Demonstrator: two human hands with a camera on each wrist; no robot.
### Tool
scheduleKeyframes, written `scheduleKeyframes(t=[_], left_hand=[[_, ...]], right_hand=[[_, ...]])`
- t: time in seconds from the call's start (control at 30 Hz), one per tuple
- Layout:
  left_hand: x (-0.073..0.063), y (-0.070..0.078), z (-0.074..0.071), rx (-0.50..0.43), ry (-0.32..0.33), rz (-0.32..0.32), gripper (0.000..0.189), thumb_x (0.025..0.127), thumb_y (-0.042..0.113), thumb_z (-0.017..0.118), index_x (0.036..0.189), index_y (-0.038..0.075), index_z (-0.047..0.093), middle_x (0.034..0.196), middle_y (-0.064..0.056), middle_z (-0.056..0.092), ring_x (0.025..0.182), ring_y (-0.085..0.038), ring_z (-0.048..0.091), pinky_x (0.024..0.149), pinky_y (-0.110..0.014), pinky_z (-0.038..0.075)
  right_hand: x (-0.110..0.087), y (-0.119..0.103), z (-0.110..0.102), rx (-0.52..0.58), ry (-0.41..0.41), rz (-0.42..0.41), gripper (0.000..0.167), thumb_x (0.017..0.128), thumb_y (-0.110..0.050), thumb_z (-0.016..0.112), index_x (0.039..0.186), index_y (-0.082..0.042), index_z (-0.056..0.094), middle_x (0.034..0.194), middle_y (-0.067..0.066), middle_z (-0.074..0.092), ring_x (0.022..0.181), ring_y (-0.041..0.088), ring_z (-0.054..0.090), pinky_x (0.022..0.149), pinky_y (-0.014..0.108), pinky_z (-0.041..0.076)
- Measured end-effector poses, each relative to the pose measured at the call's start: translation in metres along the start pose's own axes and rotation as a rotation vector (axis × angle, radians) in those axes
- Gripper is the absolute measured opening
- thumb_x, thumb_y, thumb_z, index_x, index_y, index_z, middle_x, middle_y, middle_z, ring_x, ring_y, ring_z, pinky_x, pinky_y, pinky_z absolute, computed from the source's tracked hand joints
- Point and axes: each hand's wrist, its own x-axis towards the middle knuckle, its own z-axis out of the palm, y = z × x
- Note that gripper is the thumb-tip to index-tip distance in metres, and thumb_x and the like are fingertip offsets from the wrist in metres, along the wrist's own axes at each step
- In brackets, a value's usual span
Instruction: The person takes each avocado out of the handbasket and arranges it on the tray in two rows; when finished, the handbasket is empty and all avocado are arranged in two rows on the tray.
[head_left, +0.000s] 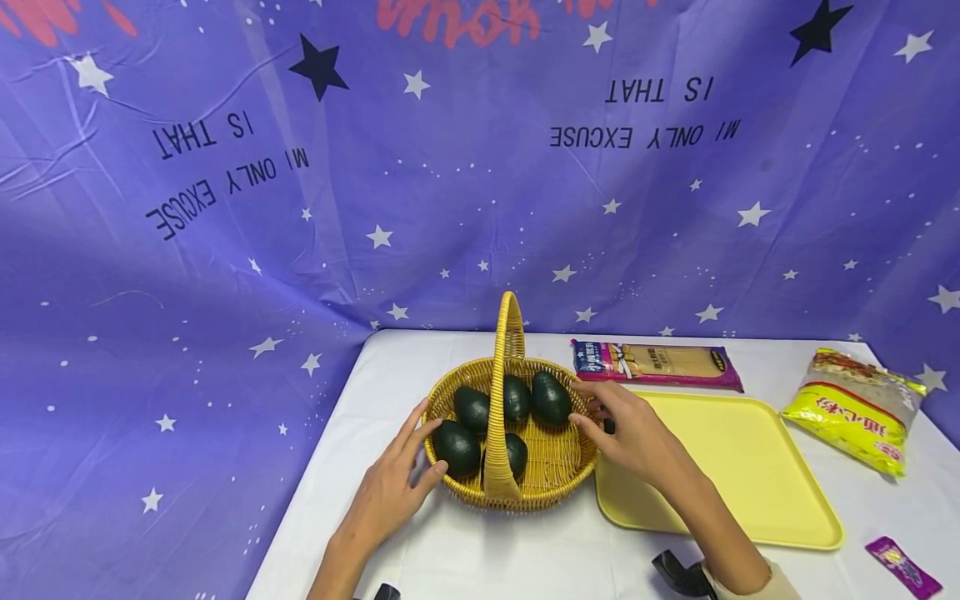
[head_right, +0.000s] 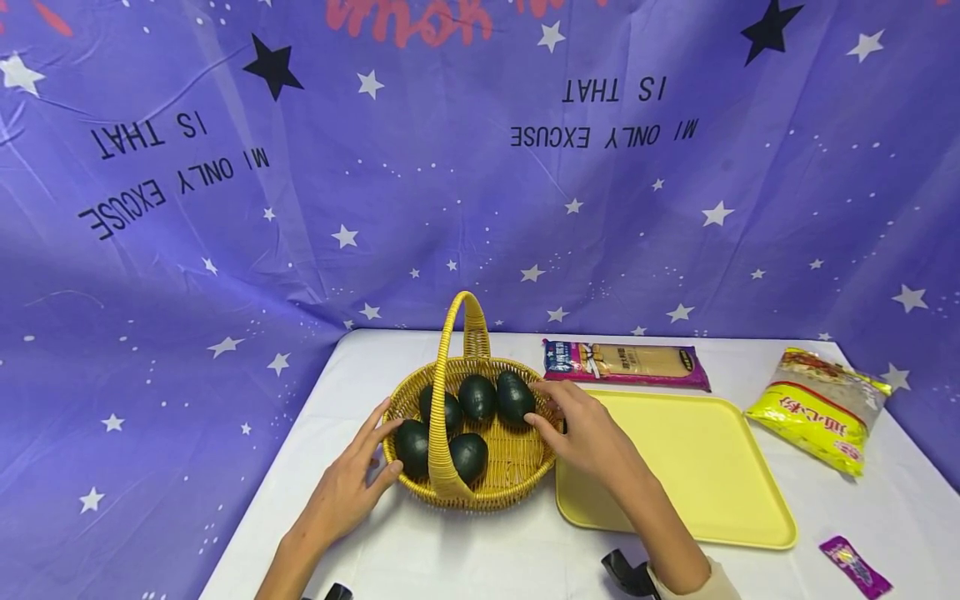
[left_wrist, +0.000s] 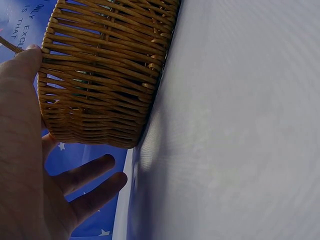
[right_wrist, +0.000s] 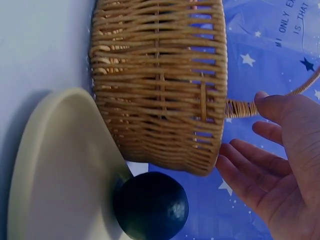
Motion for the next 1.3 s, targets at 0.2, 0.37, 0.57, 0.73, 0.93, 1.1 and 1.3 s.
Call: scheduleKeyframes(t=[0.2,0.37,0.57,0.73,0.93,1.1,1.3], left_hand=[[-0.001,0.0,0.0,0.009,0.005,0.003,0.062,0.105,0.043,0.069,0.163,0.032,0.048,0.179,0.008,0.023,0.145,-0.031,0.054,0.097,-0.058,0.056],[-0.001,-0.001,0.0,0.011,0.003,0.001,0.062,0.105,0.045,0.067,0.163,0.036,0.046,0.179,0.008,0.023,0.143,-0.031,0.056,0.096,-0.058,0.056],[-0.001,0.0,-0.001,0.009,-0.004,-0.009,0.062,0.106,0.046,0.066,0.163,0.035,0.046,0.18,0.012,0.02,0.139,-0.029,0.059,0.094,-0.057,0.057],[-0.001,0.0,-0.001,0.006,-0.007,-0.012,0.062,0.106,0.046,0.067,0.163,0.035,0.046,0.18,0.012,0.019,0.137,-0.029,0.06,0.093,-0.056,0.057],[-0.001,0.0,-0.001,0.006,0.0,-0.005,0.063,0.105,0.044,0.068,0.163,0.036,0.045,0.179,0.008,0.023,0.138,-0.029,0.06,0.093,-0.056,0.057],[-0.001,0.0,-0.001,0.004,0.001,-0.007,0.062,0.105,0.044,0.068,0.163,0.034,0.047,0.179,0.01,0.021,0.134,-0.027,0.062,0.092,-0.055,0.057],[0.0,0.0,0.0,0.004,-0.004,-0.01,0.062,0.106,0.045,0.067,0.163,0.031,0.048,0.18,0.011,0.02,0.13,-0.026,0.063,0.091,-0.055,0.057]], right_hand=[[0.0,-0.005,0.005,0.006,-0.016,-0.028,0.043,0.098,-0.019,0.083,0.136,-0.006,0.07,0.121,0.012,0.074,0.091,0.018,0.073,0.076,0.037,0.062],[-0.002,-0.009,0.012,0.007,-0.041,-0.033,0.042,0.099,-0.022,0.081,0.137,-0.008,0.07,0.124,0.011,0.074,0.093,0.023,0.073,0.077,0.04,0.062],[-0.003,-0.012,0.019,0.031,-0.048,-0.068,0.039,0.099,-0.018,0.081,0.135,-0.004,0.07,0.121,0.01,0.074,0.095,0.024,0.074,0.077,0.039,0.062],[-0.004,-0.014,0.024,0.02,-0.062,-0.071,0.04,0.099,-0.018,0.081,0.135,-0.005,0.07,0.124,0.011,0.074,0.101,0.024,0.075,0.078,0.038,0.062],[-0.005,-0.019,0.029,0.0,-0.087,-0.061,0.041,0.099,-0.021,0.082,0.136,-0.009,0.07,0.117,0.009,0.074,0.099,0.022,0.073,0.075,0.029,0.058],[-0.006,-0.022,0.034,-0.008,-0.087,-0.065,0.041,0.097,-0.023,0.084,0.134,-0.01,0.071,0.117,0.008,0.074,0.1,0.02,0.073,0.08,0.032,0.06],[-0.009,-0.027,0.039,0.0,-0.106,-0.051,0.042,0.097,-0.025,0.084,0.134,-0.01,0.071,0.124,0.005,0.074,0.107,0.022,0.075,0.088,0.038,0.062]])
